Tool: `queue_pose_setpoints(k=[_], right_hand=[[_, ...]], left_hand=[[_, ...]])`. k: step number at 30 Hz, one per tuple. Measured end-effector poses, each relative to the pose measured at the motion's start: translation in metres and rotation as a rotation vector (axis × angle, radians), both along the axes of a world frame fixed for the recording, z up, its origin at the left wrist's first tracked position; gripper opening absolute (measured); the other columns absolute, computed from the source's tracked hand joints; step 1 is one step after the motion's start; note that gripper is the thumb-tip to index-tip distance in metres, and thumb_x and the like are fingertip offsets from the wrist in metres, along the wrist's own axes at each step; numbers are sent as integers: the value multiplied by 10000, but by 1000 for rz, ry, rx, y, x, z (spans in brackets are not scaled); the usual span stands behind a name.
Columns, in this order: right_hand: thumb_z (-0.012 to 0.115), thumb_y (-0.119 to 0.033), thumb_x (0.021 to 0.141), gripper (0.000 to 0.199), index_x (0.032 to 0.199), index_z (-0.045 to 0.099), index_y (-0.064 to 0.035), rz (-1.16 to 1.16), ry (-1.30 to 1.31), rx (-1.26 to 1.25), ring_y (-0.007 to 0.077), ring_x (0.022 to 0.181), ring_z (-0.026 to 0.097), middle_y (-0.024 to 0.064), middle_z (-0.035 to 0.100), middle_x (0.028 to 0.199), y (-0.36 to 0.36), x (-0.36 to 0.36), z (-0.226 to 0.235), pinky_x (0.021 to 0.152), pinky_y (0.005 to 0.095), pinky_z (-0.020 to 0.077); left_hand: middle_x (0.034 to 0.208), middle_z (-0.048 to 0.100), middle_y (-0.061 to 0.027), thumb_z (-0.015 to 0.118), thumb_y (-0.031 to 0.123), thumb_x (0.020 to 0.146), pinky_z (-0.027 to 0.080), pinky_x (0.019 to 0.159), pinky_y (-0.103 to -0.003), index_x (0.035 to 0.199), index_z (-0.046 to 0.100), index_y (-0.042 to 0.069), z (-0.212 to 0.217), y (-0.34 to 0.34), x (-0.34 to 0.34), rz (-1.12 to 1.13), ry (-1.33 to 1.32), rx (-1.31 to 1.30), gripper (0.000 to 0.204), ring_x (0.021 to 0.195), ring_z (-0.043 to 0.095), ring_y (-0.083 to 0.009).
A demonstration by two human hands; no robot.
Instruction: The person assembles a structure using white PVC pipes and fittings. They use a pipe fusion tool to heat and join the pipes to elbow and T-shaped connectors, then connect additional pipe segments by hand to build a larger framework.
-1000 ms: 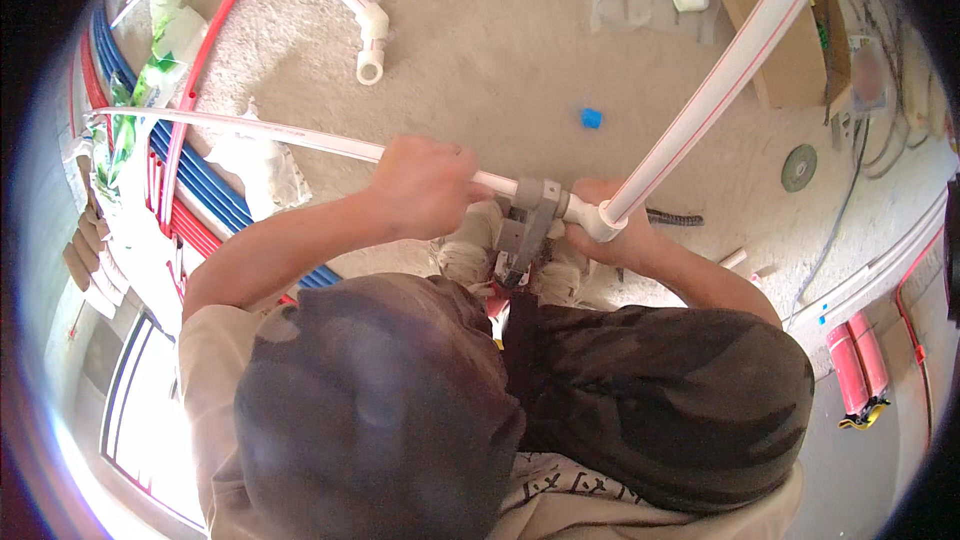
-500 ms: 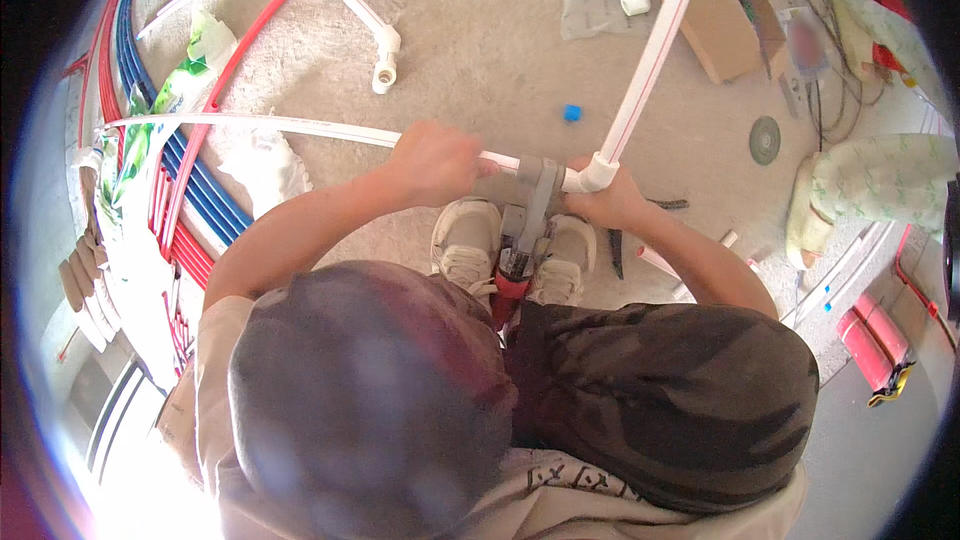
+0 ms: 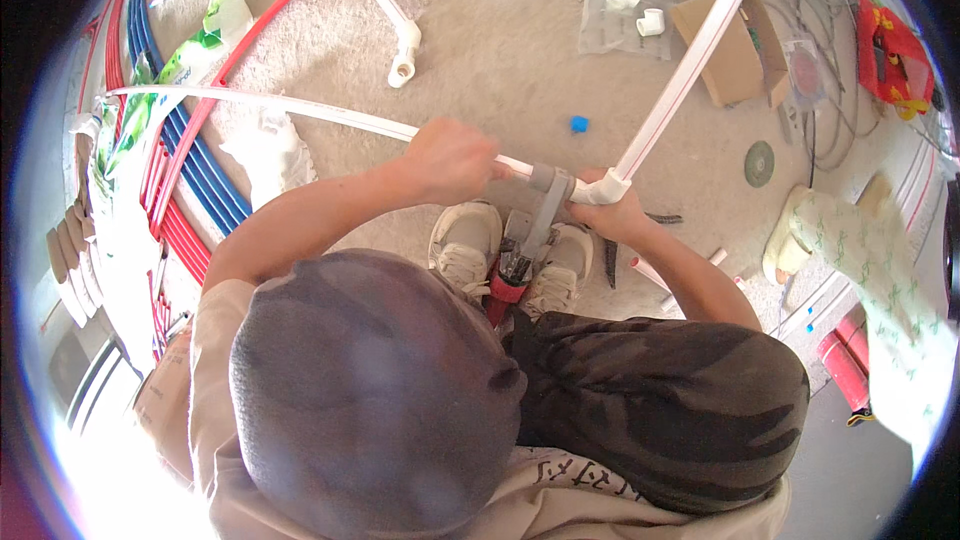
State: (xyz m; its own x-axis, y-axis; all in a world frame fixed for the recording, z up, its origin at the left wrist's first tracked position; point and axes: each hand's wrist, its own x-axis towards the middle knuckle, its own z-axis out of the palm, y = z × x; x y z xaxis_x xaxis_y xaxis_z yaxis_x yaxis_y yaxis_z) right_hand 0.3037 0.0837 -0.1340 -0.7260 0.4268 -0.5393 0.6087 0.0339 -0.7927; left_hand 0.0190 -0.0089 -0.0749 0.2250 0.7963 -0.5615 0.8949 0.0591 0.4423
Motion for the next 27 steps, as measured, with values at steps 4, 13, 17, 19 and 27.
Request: queue_pose_setpoints(k=[4, 13, 17, 19, 27], right_hand=[[777, -121, 723, 222, 925, 718, -48, 0, 28, -28, 226, 756, 695, 100, 702, 794, 1, 1, -1, 702, 372, 550], [777, -153, 717, 212, 901, 725, -62, -1, 14, 49, 251, 739, 707, 97, 707, 784, -2, 1, -6, 681, 384, 553], [768, -149, 723, 217, 920, 727, -69, -8, -13, -1, 235, 764, 709, 87, 716, 804, -1, -3, 4, 710, 375, 557], [768, -146, 725, 215, 921, 723, -72, -15, -14, -46, 226, 769, 707, 84, 718, 811, 1, -5, 8, 721, 370, 557], [785, -167, 732, 209, 902, 699, -80, 21, -17, 3, 245, 765, 695, 83, 701, 803, 0, -2, 0, 721, 385, 549]], left_hand=[[754, 681, -190, 617, 444, 992, 498, 675, -524, 850, 671, 42, -2, 1, -2, 6, -25, -8, 430, 770, 675, -419], [773, 683, -195, 602, 455, 998, 488, 689, -540, 862, 669, 38, 0, 3, -2, 2, -18, -19, 444, 782, 674, -430], [782, 686, -198, 598, 465, 999, 491, 689, -540, 863, 667, 38, -1, 1, 0, 19, -20, -18, 454, 784, 676, -427], [783, 687, -198, 597, 470, 998, 493, 686, -535, 867, 666, 39, -2, 1, 1, 19, -12, -26, 456, 783, 677, -424], [796, 684, -190, 608, 476, 990, 493, 672, -522, 891, 653, 44, -3, 2, 3, 20, 10, -55, 446, 774, 677, -412]])
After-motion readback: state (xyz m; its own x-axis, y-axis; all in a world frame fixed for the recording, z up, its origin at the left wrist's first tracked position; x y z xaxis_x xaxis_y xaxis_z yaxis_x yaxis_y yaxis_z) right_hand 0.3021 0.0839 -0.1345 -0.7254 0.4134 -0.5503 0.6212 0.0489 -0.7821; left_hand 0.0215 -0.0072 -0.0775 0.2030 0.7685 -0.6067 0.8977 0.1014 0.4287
